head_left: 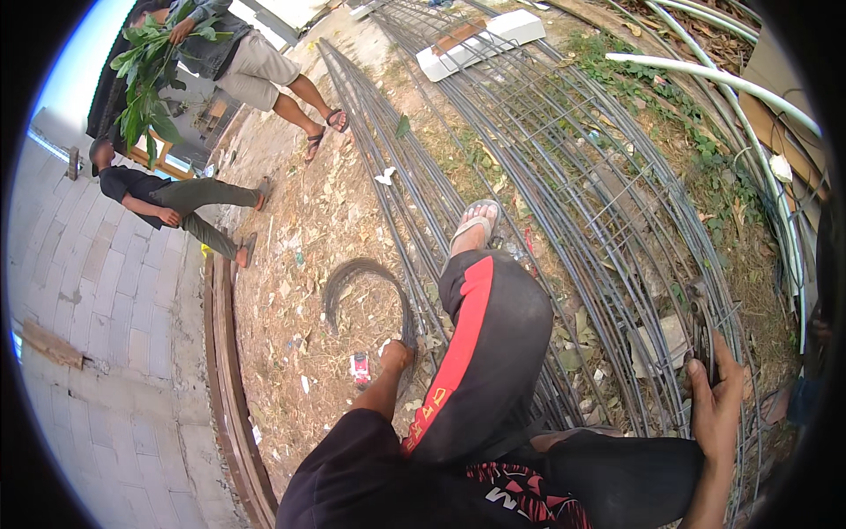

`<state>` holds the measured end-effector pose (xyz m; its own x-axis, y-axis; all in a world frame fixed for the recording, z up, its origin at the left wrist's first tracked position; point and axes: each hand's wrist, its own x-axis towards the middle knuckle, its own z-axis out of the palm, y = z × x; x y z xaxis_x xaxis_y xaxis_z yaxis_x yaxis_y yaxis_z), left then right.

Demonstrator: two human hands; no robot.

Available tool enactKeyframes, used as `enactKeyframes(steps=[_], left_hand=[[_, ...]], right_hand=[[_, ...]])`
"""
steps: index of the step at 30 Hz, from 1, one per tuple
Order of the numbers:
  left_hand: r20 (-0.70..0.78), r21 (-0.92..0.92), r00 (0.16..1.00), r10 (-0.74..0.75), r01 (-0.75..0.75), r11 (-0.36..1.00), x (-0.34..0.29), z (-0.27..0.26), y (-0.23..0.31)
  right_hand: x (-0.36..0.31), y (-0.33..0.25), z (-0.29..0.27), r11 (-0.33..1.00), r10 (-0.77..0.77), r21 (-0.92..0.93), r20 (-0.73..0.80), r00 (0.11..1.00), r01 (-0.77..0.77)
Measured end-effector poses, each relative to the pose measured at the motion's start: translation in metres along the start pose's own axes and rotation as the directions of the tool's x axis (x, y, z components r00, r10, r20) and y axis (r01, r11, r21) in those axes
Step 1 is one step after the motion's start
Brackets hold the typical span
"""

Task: The person ties wire around rebar rods using a pair of pliers to assemble a structural grid for construction.

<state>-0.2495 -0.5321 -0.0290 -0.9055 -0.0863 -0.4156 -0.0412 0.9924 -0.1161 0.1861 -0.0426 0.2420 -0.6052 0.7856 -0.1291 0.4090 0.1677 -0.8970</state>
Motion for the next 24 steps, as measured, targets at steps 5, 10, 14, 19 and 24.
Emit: enactKeyframes(steps=[5,10,14,19,24], left_hand=[[-0.059,0.079,0.994,0.089,-0.084,0.993,0.018,-0.010,0.020],[-0.140,0.202,0.984,0.106,-0.077,0.976,0.115,0.000,-0.031],[-0.001,0.082,1.000,0.025,-0.025,0.996,0.126,-0.018,0.042],[-0.531,-0.270,0.749,0.395,-0.592,0.759,0.124,-0.158,0.216],[-0.453,-0.093,0.086,0.887,-0.994,0.048,0.077,-0.269,0.473]], right_hand=[[-0.018,-0.004,-0.002,0.966,0.256,-0.007,-0.074,0.964,-0.257],[0.038,0.004,-0.002,0.969,0.133,-0.208,-0.016,0.991,-0.134],[0.069,-0.002,-0.002,0.918,0.275,-0.262,-0.120,0.954,-0.297],[0.105,-0.022,-0.001,0.932,0.162,-0.239,-0.398,0.903,-0.272],[0.112,-0.058,0.003,0.942,0.186,-0.070,-0.707,0.682,-0.330]])
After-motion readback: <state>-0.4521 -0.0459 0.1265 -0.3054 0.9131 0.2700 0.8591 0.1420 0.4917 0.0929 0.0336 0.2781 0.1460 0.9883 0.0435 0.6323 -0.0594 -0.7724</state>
